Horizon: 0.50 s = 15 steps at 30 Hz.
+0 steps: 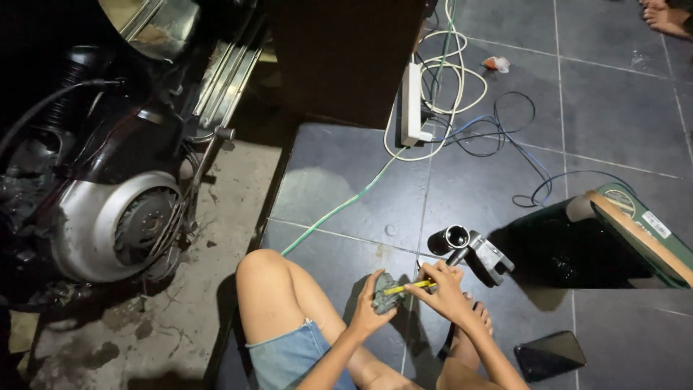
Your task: Cleaning and inspecting motorcycle carburetor components using a small tool while sitting on the floor.
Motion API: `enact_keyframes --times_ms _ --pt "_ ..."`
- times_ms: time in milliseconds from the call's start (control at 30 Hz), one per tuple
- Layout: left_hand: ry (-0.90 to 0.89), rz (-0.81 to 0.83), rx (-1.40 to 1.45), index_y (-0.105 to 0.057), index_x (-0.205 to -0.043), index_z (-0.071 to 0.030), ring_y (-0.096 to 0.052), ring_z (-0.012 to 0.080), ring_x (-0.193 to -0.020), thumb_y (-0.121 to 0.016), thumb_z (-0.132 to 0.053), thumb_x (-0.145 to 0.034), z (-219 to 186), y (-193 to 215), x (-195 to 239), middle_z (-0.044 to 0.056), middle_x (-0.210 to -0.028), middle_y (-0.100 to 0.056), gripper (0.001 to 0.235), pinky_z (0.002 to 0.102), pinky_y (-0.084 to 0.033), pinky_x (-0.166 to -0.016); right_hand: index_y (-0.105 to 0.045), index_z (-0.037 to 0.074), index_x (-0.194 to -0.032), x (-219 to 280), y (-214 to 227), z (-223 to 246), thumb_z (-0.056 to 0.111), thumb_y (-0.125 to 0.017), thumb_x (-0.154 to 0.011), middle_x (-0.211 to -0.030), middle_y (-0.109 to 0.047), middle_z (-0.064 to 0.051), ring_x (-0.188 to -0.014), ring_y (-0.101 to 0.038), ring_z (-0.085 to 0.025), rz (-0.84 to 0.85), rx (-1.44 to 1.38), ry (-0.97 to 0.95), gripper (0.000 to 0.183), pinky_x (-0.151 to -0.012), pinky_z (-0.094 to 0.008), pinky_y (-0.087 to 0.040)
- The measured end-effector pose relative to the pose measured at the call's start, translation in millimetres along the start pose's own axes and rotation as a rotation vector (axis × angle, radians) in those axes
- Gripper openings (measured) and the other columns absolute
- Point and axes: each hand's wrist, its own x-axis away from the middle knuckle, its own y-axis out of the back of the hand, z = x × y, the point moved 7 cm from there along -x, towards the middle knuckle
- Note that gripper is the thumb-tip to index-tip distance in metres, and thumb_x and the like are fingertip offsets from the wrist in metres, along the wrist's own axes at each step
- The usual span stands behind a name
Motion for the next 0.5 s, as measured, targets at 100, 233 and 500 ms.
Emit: enact_keyframes --times_ms 100,233,500 --pt "-0.022 -0.026 -0.325 -0.051 -0.144 -0.01 -0.055 0.0356 -0.122 -0.083 -0.02 -0.06 -14.0 6.0 -5.1 0.012 -0.142 -0.053 0.09 0.044 -0.046 -0.103 -0.064 0.014 -0.087 11.8 -11.6 -24.1 0.056 -0.079 -0.078 -0.083 -0.054 -0.001 -0.081 -0.044 -0.017 -0.001 -0.014 -0.107 0.045 -0.094 -0.037 -0.023" --pt "-0.029 -0.004 -0.416 -0.055 -0.144 -0.01 -0.054 0.0309 -0.107 -0.085 -0.024 -0.059 0.1 0.7 -8.0 0.009 -0.128 -0.056 0.091 0.042 -0.041 -0.097 -0.065 0.015 -0.084 18.2 -27.5 -44.6 0.059 -0.078 -0.076 -0.081 -0.054 0.0 -0.078 -0.045 -0.015 0.019 -0.028 -0.133 0.047 -0.09 -0.037 -0.024" --pt "-0.024 -0.002 -0.389 -0.056 -0.145 -0.01 -0.053 0.0293 -0.105 -0.086 -0.023 -0.06 7.9 -3.1 -6.7 0.01 -0.121 -0.055 0.09 0.04 -0.042 -0.094 -0.068 0.012 -0.086 17.9 -34.4 -53.3 0.061 -0.076 -0.077 -0.075 -0.055 -0.002 -0.079 -0.047 -0.017 0.045 -0.027 -0.164 0.051 -0.089 -0.036 -0.027"
